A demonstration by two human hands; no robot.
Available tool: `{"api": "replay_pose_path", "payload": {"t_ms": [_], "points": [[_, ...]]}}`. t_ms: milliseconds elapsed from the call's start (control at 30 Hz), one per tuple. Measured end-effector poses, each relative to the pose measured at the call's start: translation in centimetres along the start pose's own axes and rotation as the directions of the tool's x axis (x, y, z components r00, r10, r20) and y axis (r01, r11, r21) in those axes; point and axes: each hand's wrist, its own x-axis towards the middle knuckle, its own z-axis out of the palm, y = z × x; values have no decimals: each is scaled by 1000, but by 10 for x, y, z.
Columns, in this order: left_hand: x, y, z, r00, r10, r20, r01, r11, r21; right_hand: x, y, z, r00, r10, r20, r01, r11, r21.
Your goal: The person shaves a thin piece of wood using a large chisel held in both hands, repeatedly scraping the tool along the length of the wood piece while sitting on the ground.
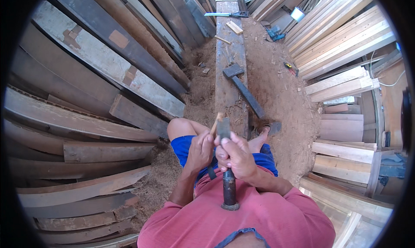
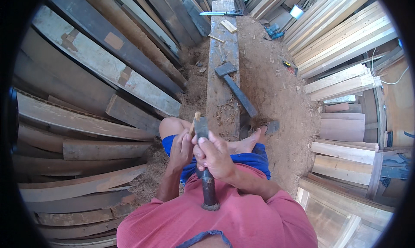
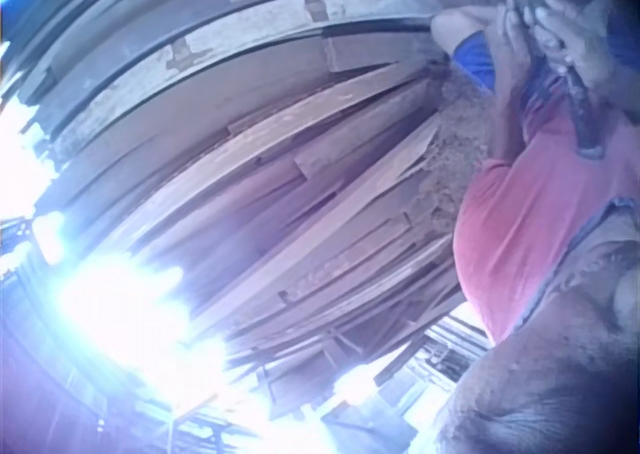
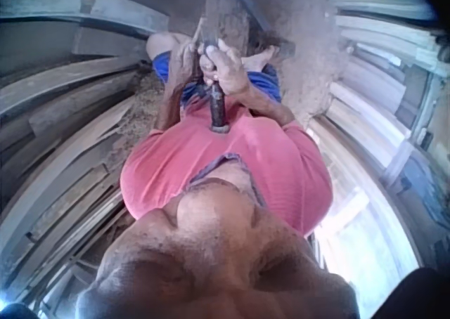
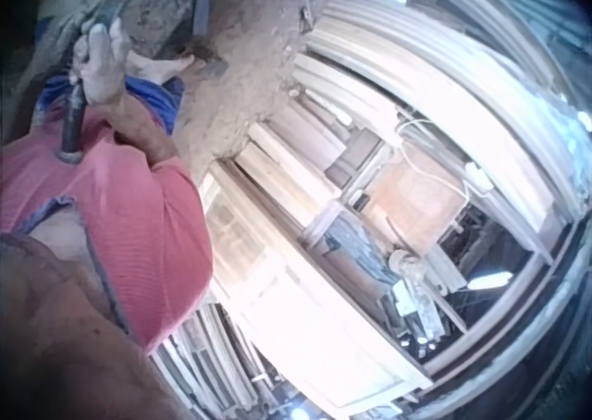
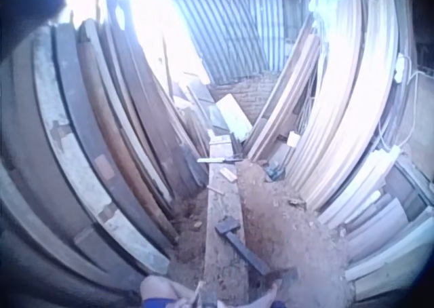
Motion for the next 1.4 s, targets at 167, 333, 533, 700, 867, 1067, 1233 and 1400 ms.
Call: {"api": "replay_pose_path", "payload": {"t_ms": [167, 333, 533, 700, 867, 1067, 1233, 1400], "points": [[-71, -23, 19, 943, -265, 199, 305, 929, -208, -27, -41, -34, 946, -318, -64, 308, 942, -131], [-15, -21, 23, 961, -230, 152, 272, 886, -376, 21, -34, -53, 985, -152, -87, 90, 865, -493], [3, -19, 29, 961, -187, 205, 257, 878, -404, 46, -25, -70, 915, -403, 36, 272, 547, -791], [-7, -28, 27, 900, -212, 381, 369, 836, -406, 48, -16, -86, 939, -326, 106, 292, 599, -745], [-5, -34, 22, 870, -338, 359, 488, 694, -529, 48, -18, -74, 965, -262, -22, 190, 752, -632], [31, -27, 14, 914, -358, 194, 379, 574, -726, 48, -12, -37, 935, -279, -220, 275, 960, -49], [43, -20, 14, 958, -277, 70, 249, 691, -678, 34, 18, -17, 994, 98, 49, -103, 987, 123], [27, -25, -2, 995, -94, 12, 92, 933, -347, 21, 26, -5, 990, 115, 86, -118, 992, 34]]}}
